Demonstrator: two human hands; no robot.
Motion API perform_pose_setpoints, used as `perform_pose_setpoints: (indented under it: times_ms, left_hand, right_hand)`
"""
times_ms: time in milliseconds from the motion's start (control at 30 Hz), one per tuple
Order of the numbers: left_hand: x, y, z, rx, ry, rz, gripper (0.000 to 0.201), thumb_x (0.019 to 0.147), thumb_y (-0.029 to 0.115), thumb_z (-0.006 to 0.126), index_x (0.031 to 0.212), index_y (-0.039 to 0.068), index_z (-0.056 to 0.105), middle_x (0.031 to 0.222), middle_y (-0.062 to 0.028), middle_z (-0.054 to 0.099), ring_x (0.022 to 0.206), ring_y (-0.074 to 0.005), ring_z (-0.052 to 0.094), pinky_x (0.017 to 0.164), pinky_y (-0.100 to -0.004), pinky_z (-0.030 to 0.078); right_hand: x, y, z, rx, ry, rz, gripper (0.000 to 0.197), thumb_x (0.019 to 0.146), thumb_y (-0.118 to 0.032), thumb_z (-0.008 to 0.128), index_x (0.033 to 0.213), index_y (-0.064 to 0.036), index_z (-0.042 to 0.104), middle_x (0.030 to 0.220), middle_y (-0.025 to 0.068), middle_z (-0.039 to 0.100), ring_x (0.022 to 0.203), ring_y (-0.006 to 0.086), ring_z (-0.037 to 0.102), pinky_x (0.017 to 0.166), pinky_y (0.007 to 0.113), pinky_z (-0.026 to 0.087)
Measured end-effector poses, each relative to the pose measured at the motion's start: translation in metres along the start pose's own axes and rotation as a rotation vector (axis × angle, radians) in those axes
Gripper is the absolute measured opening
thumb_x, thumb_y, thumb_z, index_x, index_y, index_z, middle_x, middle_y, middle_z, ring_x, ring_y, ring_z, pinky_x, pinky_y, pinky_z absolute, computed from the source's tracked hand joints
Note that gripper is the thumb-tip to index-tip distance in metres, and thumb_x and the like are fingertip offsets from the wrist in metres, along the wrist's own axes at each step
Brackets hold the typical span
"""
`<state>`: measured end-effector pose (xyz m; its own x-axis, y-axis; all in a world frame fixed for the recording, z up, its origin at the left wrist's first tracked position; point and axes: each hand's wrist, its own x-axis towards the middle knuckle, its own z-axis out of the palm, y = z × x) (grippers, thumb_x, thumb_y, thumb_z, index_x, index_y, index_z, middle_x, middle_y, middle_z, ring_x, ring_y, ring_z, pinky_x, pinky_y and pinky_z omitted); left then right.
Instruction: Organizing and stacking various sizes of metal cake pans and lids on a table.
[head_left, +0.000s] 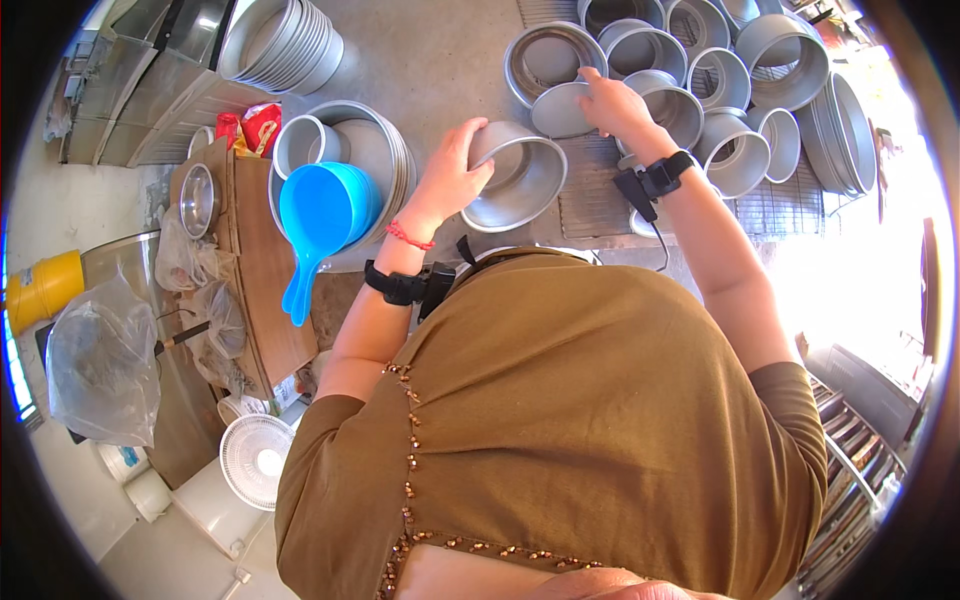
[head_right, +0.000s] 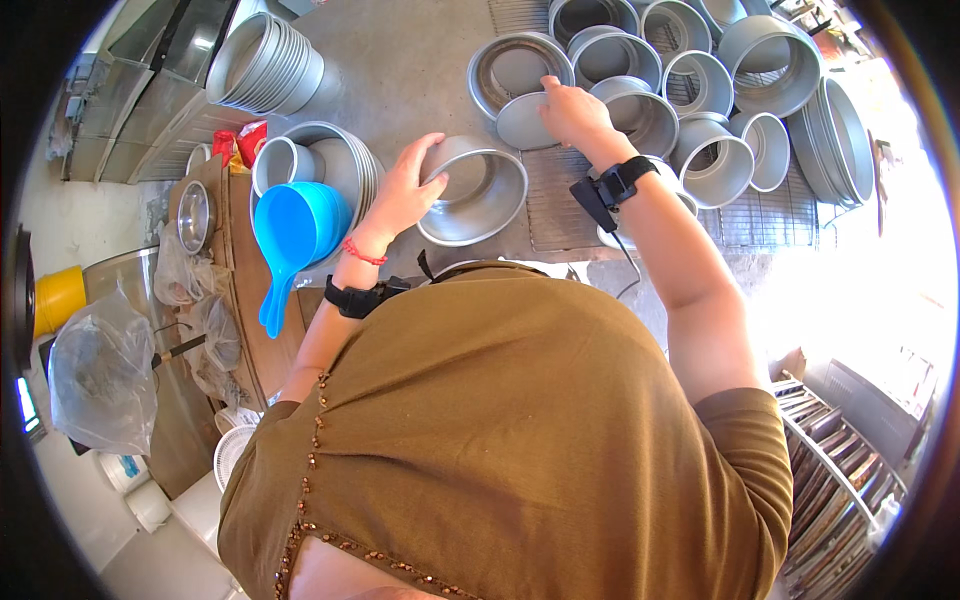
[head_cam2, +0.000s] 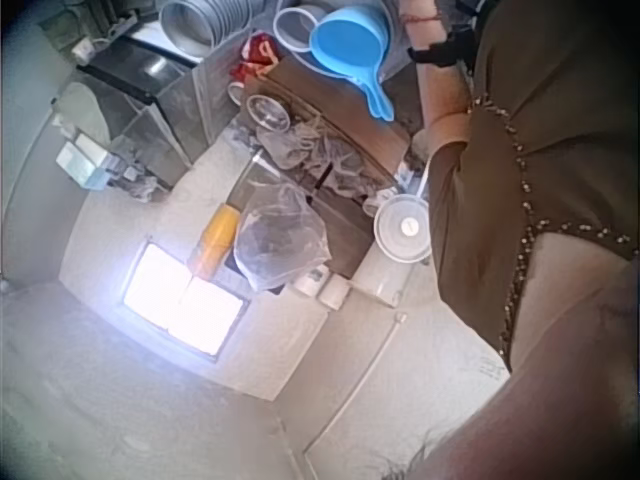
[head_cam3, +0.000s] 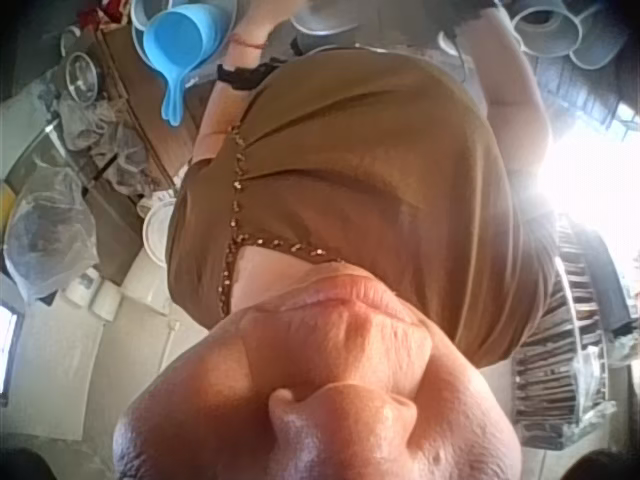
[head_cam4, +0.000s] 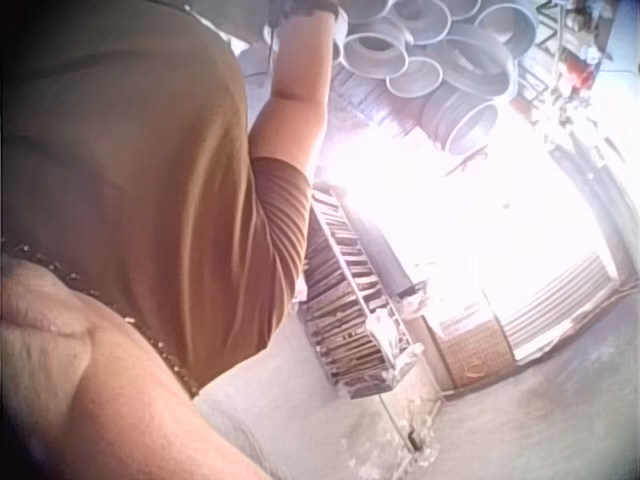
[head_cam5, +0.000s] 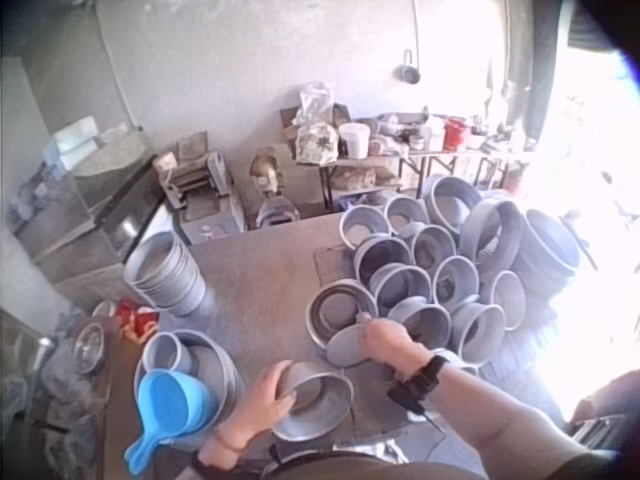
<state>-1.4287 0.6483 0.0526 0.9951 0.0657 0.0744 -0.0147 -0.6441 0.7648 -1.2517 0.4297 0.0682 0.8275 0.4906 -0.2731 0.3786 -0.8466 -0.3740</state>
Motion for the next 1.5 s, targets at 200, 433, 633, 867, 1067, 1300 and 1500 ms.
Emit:
perform_pose_setpoints:
  times_ms: [200,433,633,867,1067,1300,1500]
  left_hand:
    - [0.028,0.009,0.027,-0.031,-0.032,0.131,0.045,0.086,0.015,0.058,0.128,0.003,0.045,0.121,-0.018,0.056,0.113,-0.0358,0.052,0.096,-0.0407,0.042]
    - [0.064,0.001,0.074,0.079,0.048,0.299,0.042,0.086,0.015,0.06,0.125,0.005,0.049,0.119,-0.0163,0.055,0.113,-0.033,0.049,0.097,-0.0424,0.038]
    - [0.076,-0.011,0.098,0.025,0.152,0.363,0.04,0.083,0.012,0.063,0.12,0.003,0.051,0.114,-0.0178,0.05,0.107,-0.036,0.047,0.097,-0.0432,0.038]
    - [0.075,-0.014,0.097,0.141,0.16,0.378,0.054,0.075,0.018,0.07,0.122,0.002,0.049,0.114,-0.0192,0.051,0.11,-0.0355,0.047,0.097,-0.0442,0.038]
    - [0.058,-0.017,0.077,0.077,0.03,0.231,0.058,0.082,0.022,0.067,0.13,0.0,0.043,0.125,-0.0202,0.047,0.118,-0.0357,0.044,0.103,-0.0442,0.035]
    - [0.082,-0.005,0.073,0.001,0.022,0.18,0.058,0.087,0.023,0.063,0.135,-0.001,0.038,0.129,-0.0191,0.041,0.119,-0.0314,0.044,0.103,-0.0408,0.035]
    - [0.097,0.019,0.081,0.057,0.056,0.222,0.056,0.087,0.02,0.062,0.133,-0.001,0.04,0.128,-0.0199,0.042,0.119,-0.0324,0.045,0.103,-0.0413,0.036]
  right_hand:
    - [-0.016,0.016,-0.02,0.296,0.118,-0.025,0.039,0.091,-0.026,0.053,0.125,-0.0075,0.052,0.073,0.0143,0.067,0.059,0.0244,0.065,0.065,0.039,0.052]
    - [-0.058,0.028,-0.032,0.508,0.235,-0.032,0.028,0.09,-0.023,0.058,0.113,-0.006,0.06,0.068,0.0096,0.065,0.053,0.0184,0.063,0.056,0.031,0.049]
    - [-0.095,0.038,-0.036,0.64,0.237,-0.022,0.024,0.09,-0.019,0.057,0.111,-0.0066,0.061,0.068,0.0088,0.064,0.055,0.016,0.061,0.056,0.03,0.049]
    - [-0.139,0.042,-0.042,0.637,0.328,0.125,0.024,0.089,-0.022,0.057,0.109,-0.009,0.063,0.085,0.0153,0.067,0.072,0.0272,0.067,0.065,0.038,0.053]
    - [-0.153,0.057,-0.013,0.55,0.527,0.111,0.022,0.087,-0.021,0.059,0.103,-0.0077,0.063,0.08,0.015,0.067,0.076,0.0331,0.064,0.069,0.041,0.05]
    - [-0.211,0.083,-0.009,0.638,0.533,0.356,0.022,0.087,-0.021,0.056,0.103,-0.0069,0.063,0.084,0.0159,0.068,0.081,0.034,0.065,0.073,0.041,0.05]
    - [-0.233,0.132,-0.006,0.759,0.442,0.571,0.023,0.088,-0.02,0.053,0.104,-0.0065,0.063,0.085,0.0178,0.068,0.082,0.0348,0.065,0.074,0.042,0.051]
